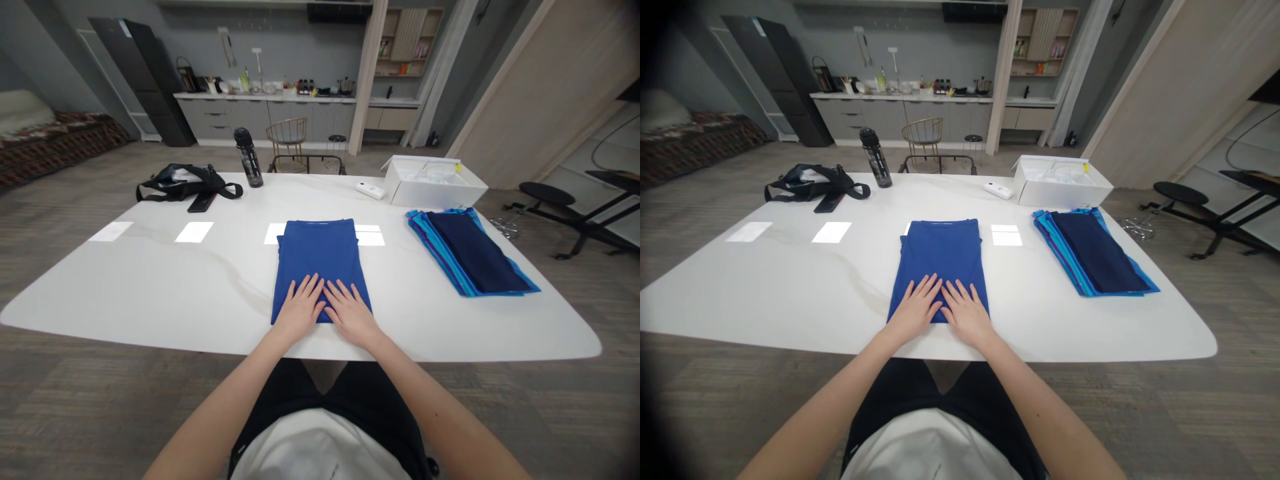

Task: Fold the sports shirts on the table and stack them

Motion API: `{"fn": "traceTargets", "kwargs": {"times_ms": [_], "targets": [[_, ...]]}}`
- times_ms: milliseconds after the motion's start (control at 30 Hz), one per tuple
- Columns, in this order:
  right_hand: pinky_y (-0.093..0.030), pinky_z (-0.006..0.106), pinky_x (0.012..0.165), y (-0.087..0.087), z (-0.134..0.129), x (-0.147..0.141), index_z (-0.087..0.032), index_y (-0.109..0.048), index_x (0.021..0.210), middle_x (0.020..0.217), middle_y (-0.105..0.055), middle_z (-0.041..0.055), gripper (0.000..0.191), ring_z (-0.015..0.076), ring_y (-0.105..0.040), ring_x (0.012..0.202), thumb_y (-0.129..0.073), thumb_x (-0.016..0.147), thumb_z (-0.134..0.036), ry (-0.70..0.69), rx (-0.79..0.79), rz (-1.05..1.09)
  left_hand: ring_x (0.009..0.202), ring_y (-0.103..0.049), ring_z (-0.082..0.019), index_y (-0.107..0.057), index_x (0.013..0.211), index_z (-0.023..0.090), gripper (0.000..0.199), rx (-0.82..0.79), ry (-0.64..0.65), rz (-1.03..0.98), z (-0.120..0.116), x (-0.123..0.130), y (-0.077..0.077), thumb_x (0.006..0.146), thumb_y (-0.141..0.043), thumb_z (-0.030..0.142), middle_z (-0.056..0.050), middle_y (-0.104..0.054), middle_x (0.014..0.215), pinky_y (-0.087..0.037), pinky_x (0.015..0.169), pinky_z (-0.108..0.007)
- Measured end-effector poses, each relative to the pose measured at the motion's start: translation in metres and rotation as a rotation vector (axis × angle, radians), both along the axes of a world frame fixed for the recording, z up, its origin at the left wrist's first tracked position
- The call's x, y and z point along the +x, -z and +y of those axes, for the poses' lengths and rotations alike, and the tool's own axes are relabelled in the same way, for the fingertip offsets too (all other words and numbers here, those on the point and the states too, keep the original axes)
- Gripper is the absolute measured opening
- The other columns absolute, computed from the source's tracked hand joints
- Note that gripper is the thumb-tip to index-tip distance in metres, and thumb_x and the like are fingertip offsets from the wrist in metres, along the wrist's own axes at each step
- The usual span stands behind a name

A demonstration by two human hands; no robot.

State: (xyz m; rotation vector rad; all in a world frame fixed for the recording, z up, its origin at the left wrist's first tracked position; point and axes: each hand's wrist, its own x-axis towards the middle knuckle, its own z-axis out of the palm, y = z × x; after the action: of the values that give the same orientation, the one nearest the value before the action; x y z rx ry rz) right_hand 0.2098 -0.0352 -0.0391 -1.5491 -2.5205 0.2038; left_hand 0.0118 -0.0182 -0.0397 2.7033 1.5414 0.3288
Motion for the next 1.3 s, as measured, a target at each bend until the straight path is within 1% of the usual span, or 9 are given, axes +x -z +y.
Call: {"fn": "traceTargets", "kwargs": {"times_ms": [167, 267, 367, 433, 533, 733, 900, 1133, 1300], "targets": [[-0.017, 0.058, 0.124, 0.001, -0.008, 0.024, -0.033, -0.034, 0.159, 0.167, -0.024, -0.0004, 0.054, 0.0284, -0.020, 0.154, -0.034, 0.106, -0.046, 0.053, -0.048, -0.014, 0.152, -0.031, -0.025, -0.035, 0.157, 0.034, 0.054, -0.024, -0.028, -0.002, -0.011, -0.014, 0.007, 0.105, -0.034, 0.047, -0.002, -0.034, 0.164, -0.024, 0.125, -0.052], [-0.023, 0.060, 0.122, -0.003, -0.012, 0.043, -0.033, -0.039, 0.156, 0.166, -0.027, 0.0023, 0.051, 0.0291, -0.025, 0.153, -0.038, 0.106, -0.042, 0.073, -0.097, 0.017, 0.151, -0.033, -0.026, -0.036, 0.157, 0.032, 0.055, -0.041, -0.013, -0.011, -0.016, -0.027, 0.002, 0.104, -0.041, 0.044, -0.005, -0.034, 0.164, -0.026, 0.124, -0.054], [-0.023, 0.061, 0.122, -0.012, -0.020, 0.045, -0.030, -0.054, 0.147, 0.160, -0.039, 0.0043, 0.047, 0.0276, -0.031, 0.151, -0.040, 0.103, -0.023, 0.032, -0.070, 0.088, 0.150, -0.035, -0.023, -0.044, 0.153, 0.025, 0.049, -0.059, 0.100, -0.047, -0.021, -0.026, -0.005, 0.104, -0.038, 0.027, -0.007, -0.036, 0.163, -0.029, 0.124, -0.051], [-0.024, 0.058, 0.124, -0.017, -0.027, 0.037, -0.028, -0.058, 0.143, 0.156, -0.046, 0.0041, 0.048, 0.0247, -0.036, 0.149, -0.040, 0.100, -0.015, -0.068, -0.052, 0.163, 0.147, -0.040, -0.019, -0.051, 0.148, 0.023, 0.048, -0.086, 0.205, -0.074, -0.027, -0.020, -0.008, 0.104, -0.033, 0.018, -0.006, -0.043, 0.159, -0.031, 0.124, -0.045], [-0.032, 0.049, 0.123, -0.019, -0.040, 0.026, -0.026, -0.056, 0.145, 0.150, -0.054, 0.0041, 0.045, 0.0214, -0.045, 0.143, -0.042, 0.103, -0.021, -0.167, -0.099, 0.258, 0.144, -0.044, -0.019, -0.053, 0.146, 0.021, 0.044, -0.156, 0.245, -0.098, -0.041, -0.012, -0.013, 0.106, -0.036, 0.026, -0.006, -0.051, 0.153, -0.034, 0.122, -0.042], [-0.040, 0.046, 0.119, -0.012, -0.058, 0.050, -0.023, -0.063, 0.138, 0.144, -0.060, 0.0041, 0.039, 0.0224, -0.051, 0.139, -0.045, 0.105, -0.031, -0.068, -0.092, 0.256, 0.141, -0.049, -0.017, -0.051, 0.148, 0.028, 0.043, -0.276, 0.235, -0.124, -0.061, -0.032, -0.026, 0.107, -0.038, 0.032, -0.003, -0.052, 0.152, -0.038, 0.120, -0.042], [-0.050, 0.044, 0.108, -0.018, -0.059, 0.070, -0.024, -0.074, 0.121, 0.122, -0.074, 0.0050, 0.035, 0.0234, -0.065, 0.120, -0.044, 0.105, -0.030, 0.012, -0.026, 0.247, 0.125, -0.063, -0.017, -0.058, 0.142, 0.029, 0.040, -0.254, 0.223, -0.168, -0.057, -0.050, -0.033, 0.106, -0.040, 0.030, -0.001, -0.066, 0.138, -0.047, 0.113, -0.038], [-0.053, 0.042, 0.088, -0.022, -0.045, 0.060, -0.024, -0.076, 0.103, 0.099, -0.075, 0.0086, 0.034, 0.0240, -0.069, 0.094, -0.043, 0.105, -0.031, 0.020, 0.021, 0.214, 0.122, -0.063, -0.023, -0.067, 0.129, 0.024, 0.036, -0.090, 0.141, -0.185, -0.033, -0.048, -0.016, 0.102, -0.043, 0.023, -0.007, -0.067, 0.135, -0.052, 0.106, -0.043], [-0.052, 0.037, 0.074, -0.012, -0.048, 0.090, -0.027, -0.074, 0.095, 0.087, -0.075, 0.0056, 0.036, 0.0220, -0.069, 0.077, -0.041, 0.104, -0.039, 0.195, -0.044, 0.234, 0.104, -0.068, -0.024, -0.072, 0.117, 0.026, 0.037, -0.069, 0.076, -0.138, -0.027, -0.089, -0.004, 0.098, -0.042, 0.015, -0.007, -0.074, 0.113, -0.055, 0.095, -0.043]]}}
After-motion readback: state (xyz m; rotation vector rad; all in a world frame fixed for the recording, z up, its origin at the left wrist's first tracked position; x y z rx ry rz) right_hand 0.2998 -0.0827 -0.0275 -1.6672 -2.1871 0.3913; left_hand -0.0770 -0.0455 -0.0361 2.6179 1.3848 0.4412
